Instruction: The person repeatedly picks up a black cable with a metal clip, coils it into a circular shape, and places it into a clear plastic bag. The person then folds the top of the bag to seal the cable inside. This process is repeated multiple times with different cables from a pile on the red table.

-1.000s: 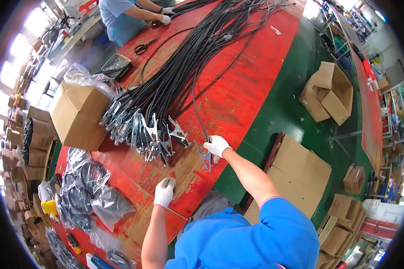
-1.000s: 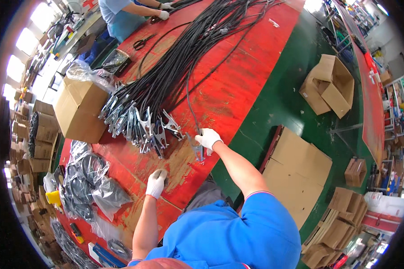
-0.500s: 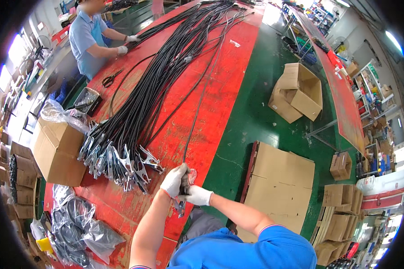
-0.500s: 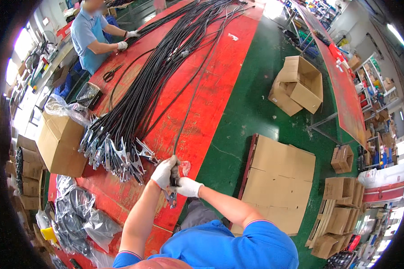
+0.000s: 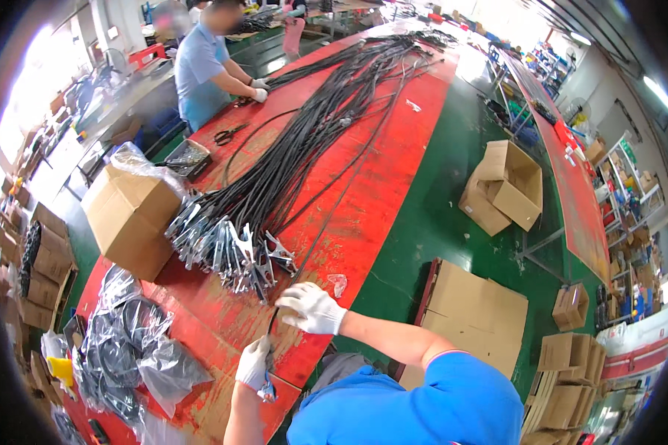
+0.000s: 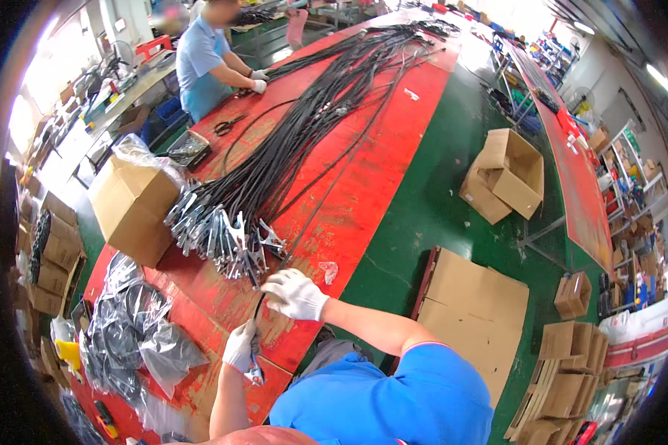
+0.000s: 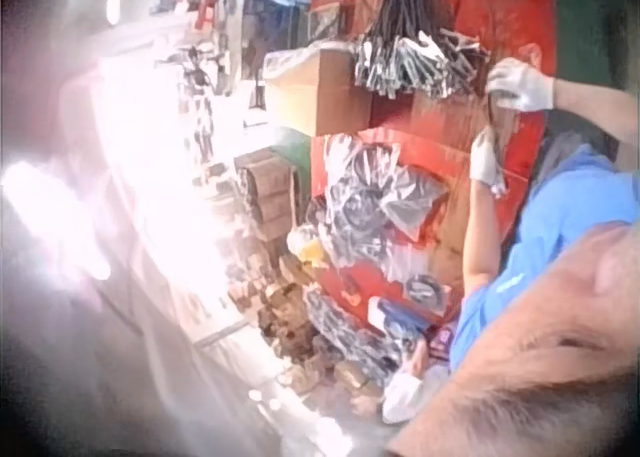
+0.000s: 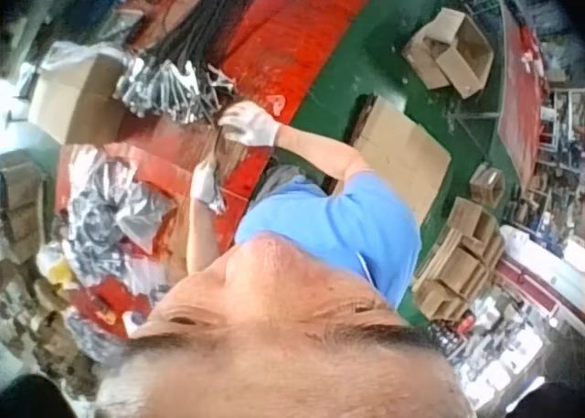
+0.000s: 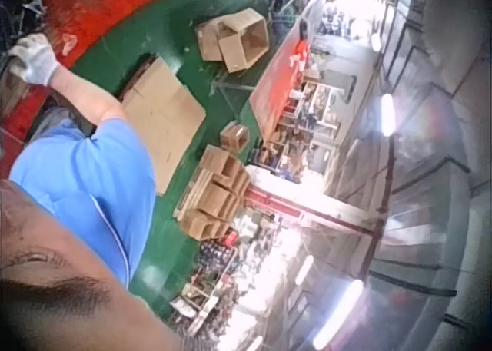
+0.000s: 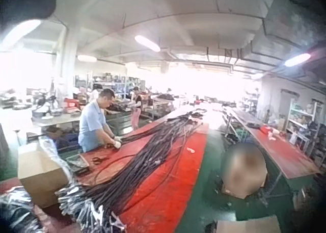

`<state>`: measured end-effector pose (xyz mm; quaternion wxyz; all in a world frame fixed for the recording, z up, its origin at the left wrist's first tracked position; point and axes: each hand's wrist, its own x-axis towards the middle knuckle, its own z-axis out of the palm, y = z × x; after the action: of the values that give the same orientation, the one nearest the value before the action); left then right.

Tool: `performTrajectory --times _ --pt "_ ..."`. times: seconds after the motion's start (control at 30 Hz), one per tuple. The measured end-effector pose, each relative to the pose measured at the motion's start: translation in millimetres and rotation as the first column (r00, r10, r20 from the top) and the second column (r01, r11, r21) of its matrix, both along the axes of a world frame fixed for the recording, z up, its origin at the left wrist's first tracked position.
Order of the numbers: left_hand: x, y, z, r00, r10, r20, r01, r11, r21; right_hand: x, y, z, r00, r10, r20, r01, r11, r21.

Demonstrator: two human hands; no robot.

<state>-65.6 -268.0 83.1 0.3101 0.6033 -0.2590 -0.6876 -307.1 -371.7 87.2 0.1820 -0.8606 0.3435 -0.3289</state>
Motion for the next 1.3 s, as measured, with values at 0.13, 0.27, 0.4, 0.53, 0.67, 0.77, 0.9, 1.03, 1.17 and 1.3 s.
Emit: performTrajectory --times 0.13,0.27,0.4,0.53,0.67,0.77,0.9,1.03,1.17,1.3 --pt "58.2 77.5 12.4 0.962 0.21 0.176 -0.194 0.975 -0.104 61.3 -14.7 -8.8 0.88 0.309 -0.361 -0.299 0.951 0.083" --pt "149.6 170.4 13.6 0.796 0.518 0.315 -0.455 0.854 -0.254 108.0 4.0 -5.7 0.805 0.449 -0.388 -0.401 0.894 0.201" --pt "268.8 332.3 8.0 0.5 0.797 0.339 -0.685 0.604 -0.408 160.6 19.8 17.4 0.705 0.595 -0.386 -0.472 0.8 0.37" --pt "338.4 451.5 18.3 0.239 0.971 0.028 -0.906 0.234 -0.354 179.7 28.5 -17.4 0.615 0.67 -0.416 -0.424 0.726 0.542" --pt "352.4 496.4 15.6 -0.24 0.947 -0.214 -0.923 -0.291 -0.251 189.0 75.9 -51.3 0.799 0.601 -0.017 -0.507 0.689 0.518" --pt "347.1 519.5 11.6 -0.369 0.914 -0.167 -0.869 -0.403 -0.285 223.1 117.7 -55.1 0.788 0.609 -0.097 -0.544 0.76 0.356" --pt "325.5 534.6 7.5 -0.434 0.856 -0.28 -0.838 -0.498 -0.225 252.4 154.2 -23.8 0.608 0.682 -0.408 -0.629 0.726 0.277" --pt "313.9 506.1 -18.3 -0.292 0.906 -0.305 -0.9 -0.369 -0.234 288.0 205.5 37.2 0.026 0.765 -0.644 -0.778 0.42 0.467" --pt "269.5 420.3 -7.9 -0.07 0.961 -0.266 -0.962 -0.136 -0.237 309.3 241.7 62.0 -0.193 0.902 -0.387 -0.791 0.091 0.605" --pt "219.9 375.7 0.2 0.228 0.95 -0.212 -0.957 0.178 -0.23 331.5 237.2 68.4 -0.062 0.996 -0.057 -0.846 -0.022 0.533"
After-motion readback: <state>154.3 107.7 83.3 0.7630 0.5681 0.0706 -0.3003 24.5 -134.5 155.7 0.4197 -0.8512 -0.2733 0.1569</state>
